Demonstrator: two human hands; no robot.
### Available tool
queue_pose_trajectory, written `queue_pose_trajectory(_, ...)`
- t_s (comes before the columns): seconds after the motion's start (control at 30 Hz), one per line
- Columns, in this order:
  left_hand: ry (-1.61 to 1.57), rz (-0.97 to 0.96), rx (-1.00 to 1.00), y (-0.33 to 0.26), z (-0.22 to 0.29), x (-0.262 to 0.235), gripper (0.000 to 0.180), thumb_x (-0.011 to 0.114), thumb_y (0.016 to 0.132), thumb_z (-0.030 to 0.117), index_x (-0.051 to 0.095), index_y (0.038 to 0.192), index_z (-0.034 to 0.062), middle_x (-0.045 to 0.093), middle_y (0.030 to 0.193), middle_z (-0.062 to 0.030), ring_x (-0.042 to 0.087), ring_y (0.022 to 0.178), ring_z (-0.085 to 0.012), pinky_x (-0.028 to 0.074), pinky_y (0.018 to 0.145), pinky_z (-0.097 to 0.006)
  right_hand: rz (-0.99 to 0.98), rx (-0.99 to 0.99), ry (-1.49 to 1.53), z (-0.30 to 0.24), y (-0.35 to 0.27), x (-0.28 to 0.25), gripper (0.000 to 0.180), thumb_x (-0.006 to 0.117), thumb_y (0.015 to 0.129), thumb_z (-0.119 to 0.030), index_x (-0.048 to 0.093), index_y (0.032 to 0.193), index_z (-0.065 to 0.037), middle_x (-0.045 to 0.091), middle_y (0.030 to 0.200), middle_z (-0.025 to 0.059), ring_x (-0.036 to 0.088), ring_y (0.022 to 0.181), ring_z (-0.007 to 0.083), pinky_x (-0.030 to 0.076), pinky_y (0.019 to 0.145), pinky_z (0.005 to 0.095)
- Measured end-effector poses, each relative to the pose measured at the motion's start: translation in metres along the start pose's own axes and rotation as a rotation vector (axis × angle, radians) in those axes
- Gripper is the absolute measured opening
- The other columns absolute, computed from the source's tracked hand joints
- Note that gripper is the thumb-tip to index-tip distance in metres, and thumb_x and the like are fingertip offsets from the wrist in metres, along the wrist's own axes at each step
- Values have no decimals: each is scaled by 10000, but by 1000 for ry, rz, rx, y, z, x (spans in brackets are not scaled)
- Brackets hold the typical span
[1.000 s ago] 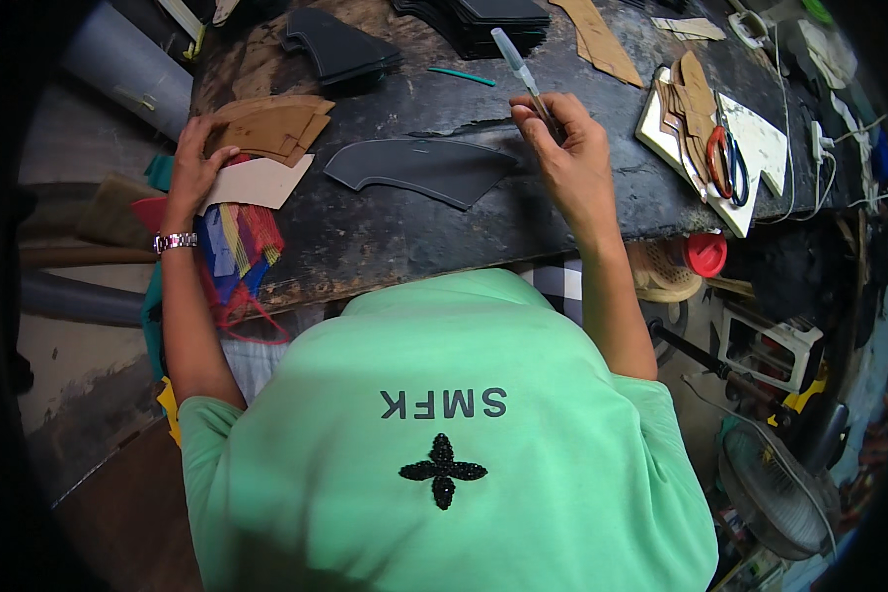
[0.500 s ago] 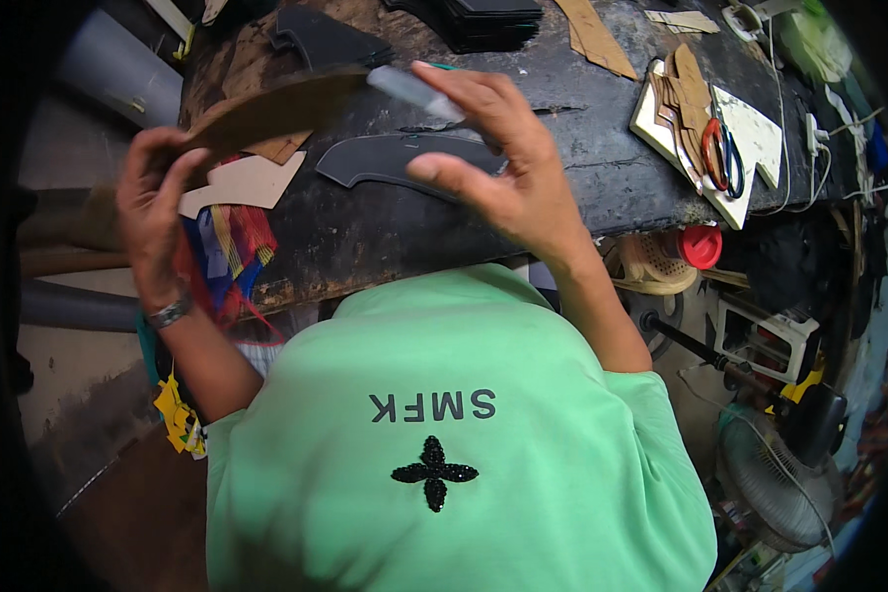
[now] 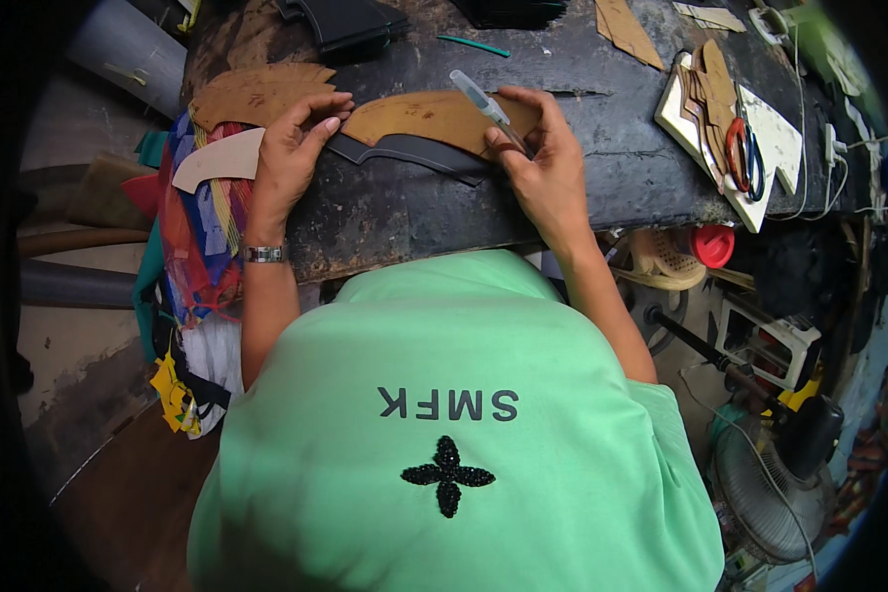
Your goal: The person repeatedly places a cardboard template on dark material, marks the outline with a pen, and cuts along the line with scissors. The cut pieces are stacked on the table.
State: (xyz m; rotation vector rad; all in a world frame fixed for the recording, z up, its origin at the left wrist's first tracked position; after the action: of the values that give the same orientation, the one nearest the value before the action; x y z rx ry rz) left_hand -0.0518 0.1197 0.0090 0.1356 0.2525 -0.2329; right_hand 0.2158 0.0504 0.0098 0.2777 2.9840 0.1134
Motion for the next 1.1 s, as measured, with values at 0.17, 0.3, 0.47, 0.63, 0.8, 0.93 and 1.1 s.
queue_pose_trajectory(0.17,45,15,9,-3,-3,-4,217,633,930,43,697,1134,8,722,1097,-84,676,1018,-160,524,909,-282,-28,58,-65,7,1,5,302,685,898,-43,619,1193,-41,679,885,34,627,845,75,506,775,237)
queue_pose_trajectory(0.3,161,-27,53,-5,3,0,246,656,920,29,695,1161,2,696,1143,-93,650,1078,-167,511,969,-285,-23,1,-71,1,-1,7,308,686,883,-31,625,1184,-35,704,957,56,642,863,86,509,783,235)
queue_pose_trajectory(0.47,272,-35,158,-5,11,3,197,675,879,4,745,1063,17,686,1119,-76,645,1070,-170,520,948,-287,-34,78,-92,6,-1,7,308,708,859,-37,633,1157,-20,712,980,67,655,874,96,513,788,244)
queue_pose_trajectory(0.63,233,-18,161,-6,11,4,191,667,847,-36,760,1002,25,691,1066,-60,656,1018,-190,536,893,-300,-48,75,-94,6,0,7,308,723,847,-48,636,1140,-16,717,952,63,652,855,95,513,773,250)
queue_pose_trajectory(0.8,257,-39,161,-6,12,5,201,656,850,-42,758,1010,26,684,1071,-57,650,1030,-195,534,894,-303,-76,122,-94,9,0,6,300,734,843,-70,640,1122,-13,717,917,70,645,821,101,512,752,258)
queue_pose_trajectory(0.93,296,-105,147,-6,10,5,236,617,884,-57,750,1061,24,656,1150,-61,624,1109,-186,515,954,-298,-110,133,-128,13,2,5,305,739,844,-91,639,1122,-12,713,917,74,642,818,107,510,752,261)
queue_pose_trajectory(1.1,360,-129,212,-9,19,12,286,591,856,-86,731,1077,29,642,1137,-79,616,1110,-222,508,938,-316,-133,121,-128,10,5,6,311,744,848,-107,637,1123,-11,711,927,80,642,839,115,508,761,266)
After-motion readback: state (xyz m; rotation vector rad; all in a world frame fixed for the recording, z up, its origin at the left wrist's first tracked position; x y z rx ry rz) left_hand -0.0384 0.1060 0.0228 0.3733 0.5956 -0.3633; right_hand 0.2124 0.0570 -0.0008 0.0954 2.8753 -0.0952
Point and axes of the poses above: each hand's wrist, its own y-axis towards the middle knuckle, its own x-axis out of the palm, z = x × y, the point moved 7 cm from there along y, towards the middle knuckle
